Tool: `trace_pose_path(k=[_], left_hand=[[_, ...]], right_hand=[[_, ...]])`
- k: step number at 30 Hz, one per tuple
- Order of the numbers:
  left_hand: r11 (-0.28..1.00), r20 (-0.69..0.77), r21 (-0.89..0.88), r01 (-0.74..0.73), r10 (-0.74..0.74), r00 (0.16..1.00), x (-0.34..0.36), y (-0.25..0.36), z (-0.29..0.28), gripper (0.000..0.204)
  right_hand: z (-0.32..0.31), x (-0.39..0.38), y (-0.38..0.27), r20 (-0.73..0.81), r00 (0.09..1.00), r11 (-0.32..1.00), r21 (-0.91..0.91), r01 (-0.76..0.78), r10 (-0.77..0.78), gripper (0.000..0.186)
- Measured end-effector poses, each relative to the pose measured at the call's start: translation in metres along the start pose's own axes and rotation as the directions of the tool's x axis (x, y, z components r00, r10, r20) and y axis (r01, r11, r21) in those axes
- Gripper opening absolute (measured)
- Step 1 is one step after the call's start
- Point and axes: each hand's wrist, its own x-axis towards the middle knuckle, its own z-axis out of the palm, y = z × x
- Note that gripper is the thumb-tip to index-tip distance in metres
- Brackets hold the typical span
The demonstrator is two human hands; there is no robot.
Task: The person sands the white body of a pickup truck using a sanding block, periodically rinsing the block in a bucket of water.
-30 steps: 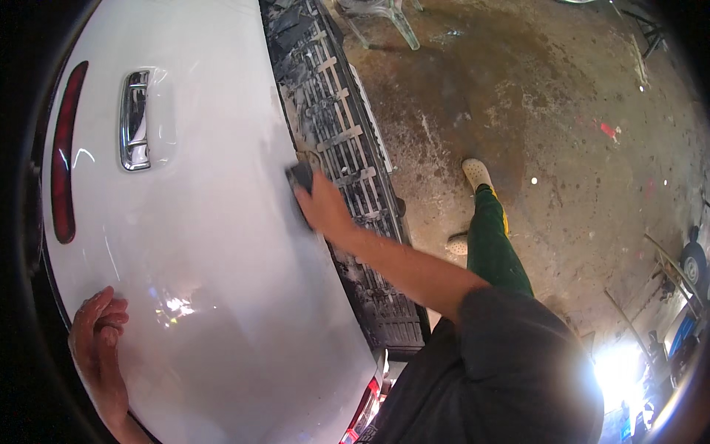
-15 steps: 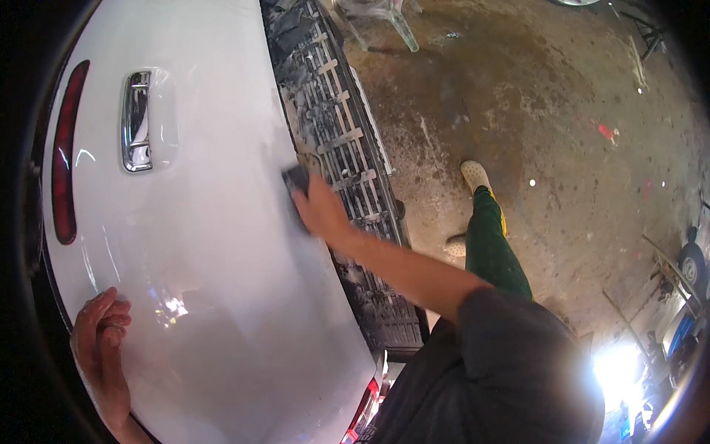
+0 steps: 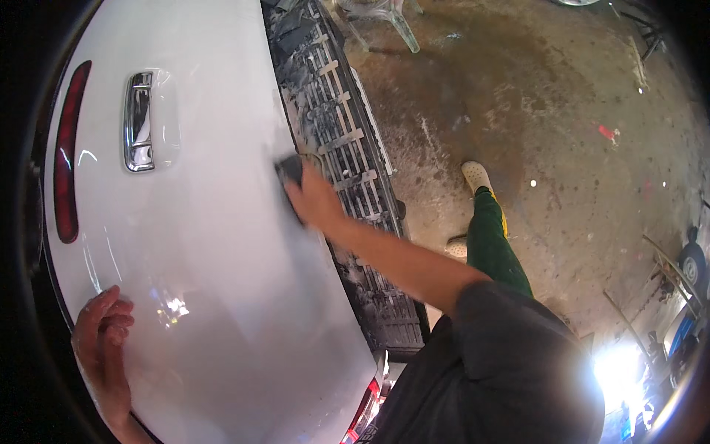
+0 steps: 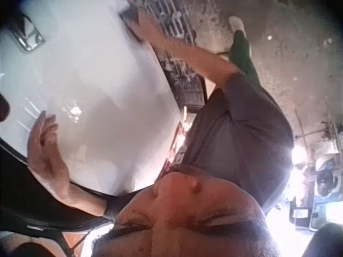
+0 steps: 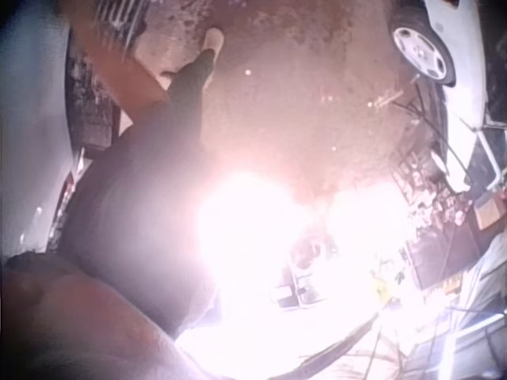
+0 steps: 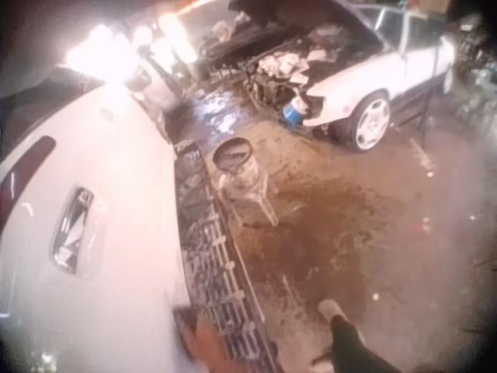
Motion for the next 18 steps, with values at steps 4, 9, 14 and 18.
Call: trace_pose_path(k=[4, 9, 14, 18], left_hand=[[0.998, 0.011, 0.04, -0.039, 0.039, 0.999, 0.006, -0.007, -0.003, 0.046], [0.999, 0.011, 0.043, -0.004, 0.004, 1.0, -0.002, -0.011, -0.002, 0.045], [0.997, 0.02, 0.044, -0.068, 0.067, 0.998, 0.002, -0.009, 0.001, 0.043], [0.997, -0.043, 0.074, -0.007, 0.01, 0.999, 0.002, -0.01, 0.002, 0.053]], right_hand=[[-0.007, 0.089, -0.011, 0.023, 0.998, 0.991, -0.12, -0.052, 0.055, 0.042], [0.007, -0.055, -0.002, 0.021, 0.996, 0.995, 0.053, 0.087, -0.088, 0.035], [-0.012, -0.055, -0.005, 0.162, 0.981, 0.992, 0.05, -0.119, 0.11, 0.032], [-0.015, -0.052, -0.016, 0.156, 0.984, 0.99, 0.094, -0.102, 0.087, 0.032]])
